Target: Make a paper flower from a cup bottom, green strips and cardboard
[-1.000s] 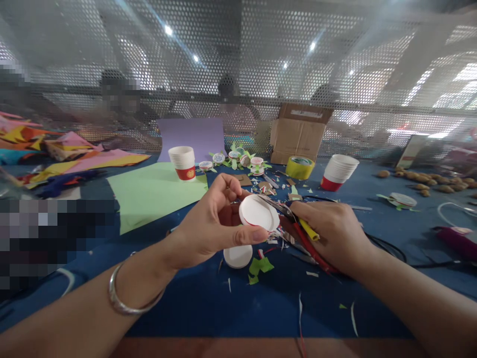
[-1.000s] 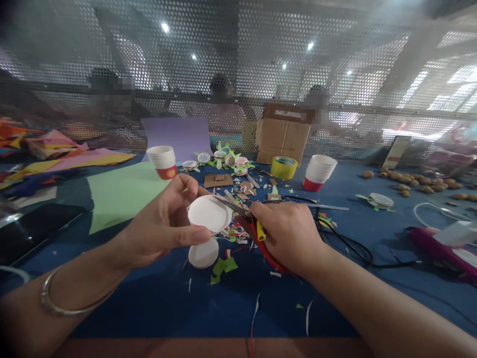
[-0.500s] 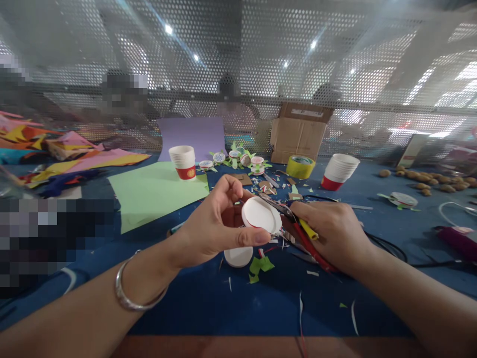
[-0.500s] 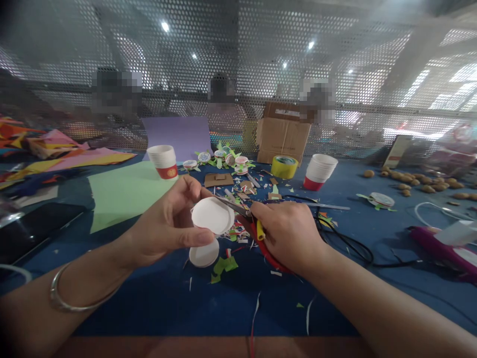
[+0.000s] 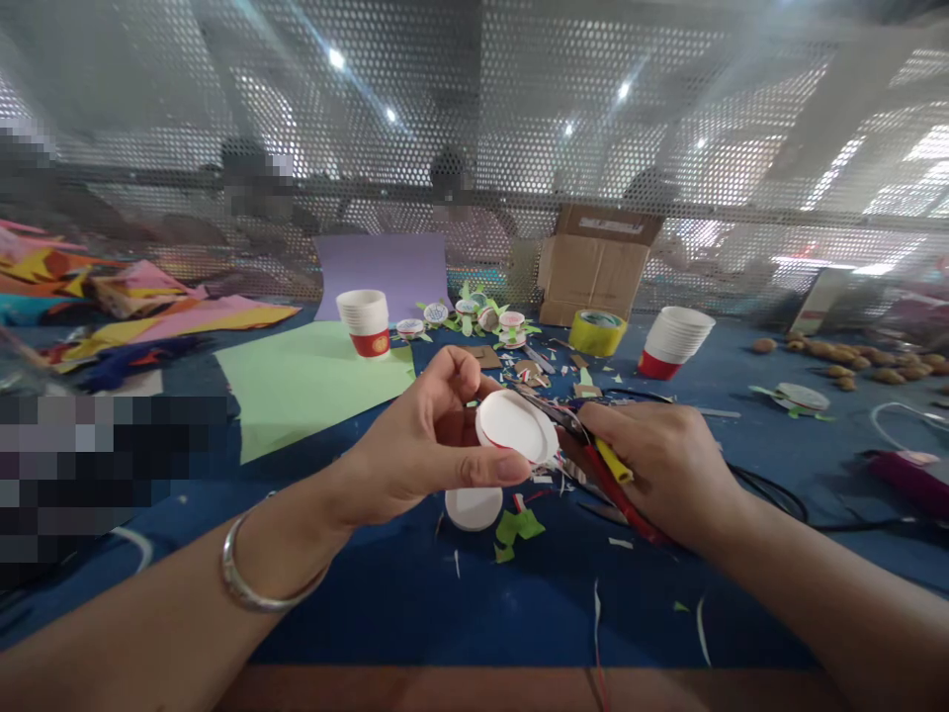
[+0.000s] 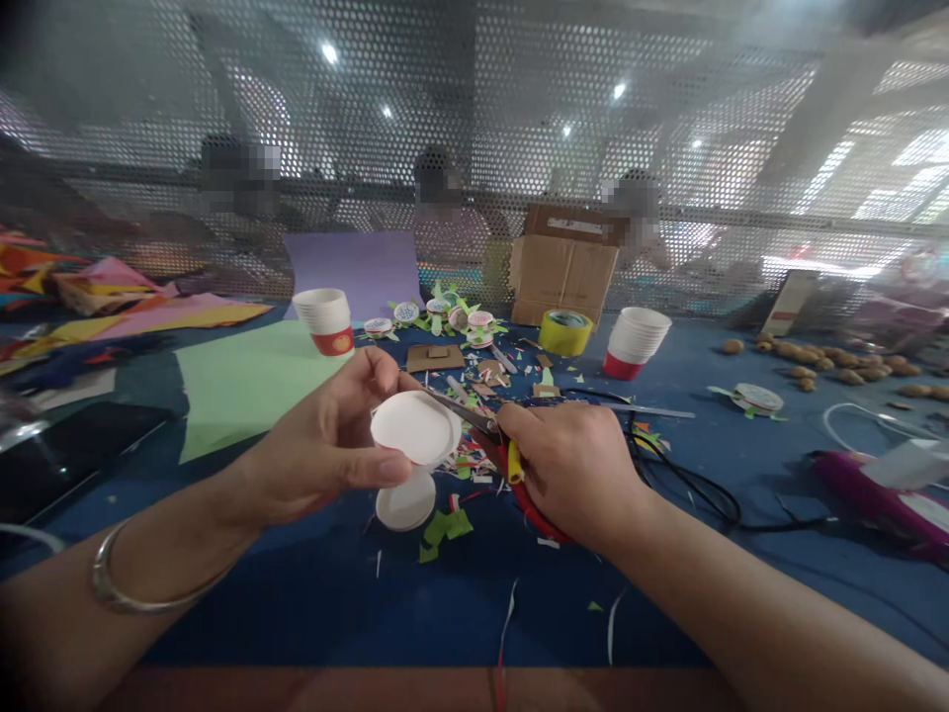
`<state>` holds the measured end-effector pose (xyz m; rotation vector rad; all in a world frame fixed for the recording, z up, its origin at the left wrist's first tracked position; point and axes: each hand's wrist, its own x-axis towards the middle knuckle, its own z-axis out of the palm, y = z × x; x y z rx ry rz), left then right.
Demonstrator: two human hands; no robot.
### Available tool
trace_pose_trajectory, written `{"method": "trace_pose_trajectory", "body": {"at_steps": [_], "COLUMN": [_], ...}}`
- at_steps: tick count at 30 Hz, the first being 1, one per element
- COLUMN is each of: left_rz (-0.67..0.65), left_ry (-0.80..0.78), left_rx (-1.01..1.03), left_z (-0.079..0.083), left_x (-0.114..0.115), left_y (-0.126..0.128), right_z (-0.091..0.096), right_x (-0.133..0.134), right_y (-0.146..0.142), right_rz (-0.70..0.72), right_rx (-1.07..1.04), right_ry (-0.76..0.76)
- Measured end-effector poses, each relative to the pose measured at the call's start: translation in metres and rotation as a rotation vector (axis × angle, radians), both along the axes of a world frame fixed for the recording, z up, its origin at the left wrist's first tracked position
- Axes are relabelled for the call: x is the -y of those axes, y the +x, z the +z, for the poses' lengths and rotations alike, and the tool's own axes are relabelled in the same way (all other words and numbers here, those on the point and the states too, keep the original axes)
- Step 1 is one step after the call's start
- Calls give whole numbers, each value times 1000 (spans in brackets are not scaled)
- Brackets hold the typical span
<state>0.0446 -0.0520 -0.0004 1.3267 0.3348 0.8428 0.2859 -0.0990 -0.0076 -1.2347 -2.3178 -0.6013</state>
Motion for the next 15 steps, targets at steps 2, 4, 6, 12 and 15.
{"method": "trace_pose_trajectory", "body": {"at_steps": [2,4,6,12,15], "left_rz": [9,4,-10,52,10], "left_ry": [-33,-77,-126,-255,-298], "left_rx": [4,1,-6,18,51], "left_z": [1,1,0,-1,-2], "left_x": [0,1,2,1,-4], "left_y": [0,0,0,3,3], "right_z": [0,-1,-1,-1,-1], "right_x": [0,0,0,-4,-6], "right_y": [0,1,0,-3,-1], "right_rz": [-8,-8,3,-31,-25], "right_rx": [4,-2,-28,-297,-357], "right_ry": [-5,-13,-23,-22,-82]}}
